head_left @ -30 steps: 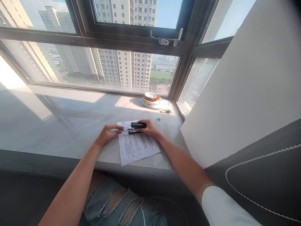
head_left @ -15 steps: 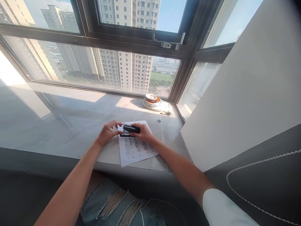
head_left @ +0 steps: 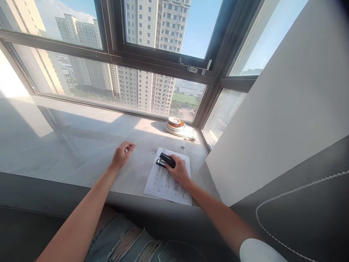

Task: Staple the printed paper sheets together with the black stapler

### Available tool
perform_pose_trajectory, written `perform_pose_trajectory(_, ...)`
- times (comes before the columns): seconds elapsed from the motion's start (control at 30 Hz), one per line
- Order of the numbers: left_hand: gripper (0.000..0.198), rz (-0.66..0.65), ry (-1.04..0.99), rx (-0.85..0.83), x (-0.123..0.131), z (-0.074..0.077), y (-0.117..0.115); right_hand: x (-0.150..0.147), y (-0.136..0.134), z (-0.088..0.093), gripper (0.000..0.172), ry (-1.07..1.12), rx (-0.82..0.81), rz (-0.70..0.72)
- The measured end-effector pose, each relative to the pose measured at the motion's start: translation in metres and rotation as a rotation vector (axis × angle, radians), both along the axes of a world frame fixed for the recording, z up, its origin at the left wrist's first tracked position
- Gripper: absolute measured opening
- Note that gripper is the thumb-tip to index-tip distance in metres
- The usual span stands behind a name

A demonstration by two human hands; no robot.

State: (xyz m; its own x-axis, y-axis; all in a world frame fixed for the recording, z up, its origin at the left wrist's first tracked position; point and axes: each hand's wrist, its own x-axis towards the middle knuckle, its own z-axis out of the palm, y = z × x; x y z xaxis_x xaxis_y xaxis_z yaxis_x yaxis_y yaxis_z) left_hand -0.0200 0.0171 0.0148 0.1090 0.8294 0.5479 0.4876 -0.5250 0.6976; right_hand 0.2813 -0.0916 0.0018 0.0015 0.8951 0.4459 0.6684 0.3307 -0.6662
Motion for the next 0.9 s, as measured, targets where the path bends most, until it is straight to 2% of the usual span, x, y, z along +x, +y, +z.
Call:
perform_pose_trajectory(0.1, 0.033, 0.007, -0.001, 0.011, -0.001, -0.001, 0.002, 0.023, 0.001, 0.006, 0.032, 0.120, -0.007, -0.018)
perform_pose_trajectory(0.2, 0.036, 0.035, -0.008, 0.026, -0.004, -0.004, 0.004, 0.046, 0.017, 0.010, 0.051, 0.193, 0.050, -0.201)
perform_pose_trajectory(0.27, 0.036, 0.061, -0.016, 0.039, -0.005, -0.005, 0.005, 0.056, 0.032, 0.008, 0.048, 0.031, 0.079, -0.308)
perform_pose_trajectory(0.33, 0.035, 0.079, -0.018, 0.047, -0.005, -0.005, 0.006, 0.061, 0.046, 0.002, 0.041, -0.215, 0.002, -0.316)
perform_pose_trajectory(0.47, 0.033, 0.086, -0.018, 0.046, -0.004, -0.005, 0.006, 0.052, 0.071, -0.013, 0.063, -0.521, -0.305, -0.335)
perform_pose_trajectory(0.53, 0.032, 0.104, -0.016, 0.051, -0.003, -0.005, 0.005, 0.041, 0.086, -0.016, 0.071, -0.585, -0.368, -0.353)
perform_pose_trajectory(0.6, 0.029, 0.145, -0.021, 0.057, -0.003, -0.003, 0.004, 0.025, 0.104, -0.015, 0.071, -0.620, -0.372, -0.362)
perform_pose_trajectory(0.7, 0.025, 0.245, -0.064, 0.080, -0.004, 0.001, 0.000, -0.015, 0.137, -0.010, 0.068, -0.630, -0.350, -0.343)
perform_pose_trajectory(0.8, 0.022, 0.411, -0.112, 0.165, -0.008, 0.007, -0.004, -0.071, 0.169, -0.007, 0.064, -0.609, -0.308, -0.217)
perform_pose_trajectory(0.9, 0.017, 0.666, -0.214, 0.248, -0.017, 0.012, -0.006, -0.131, 0.191, -0.006, 0.063, -0.555, -0.260, -0.077)
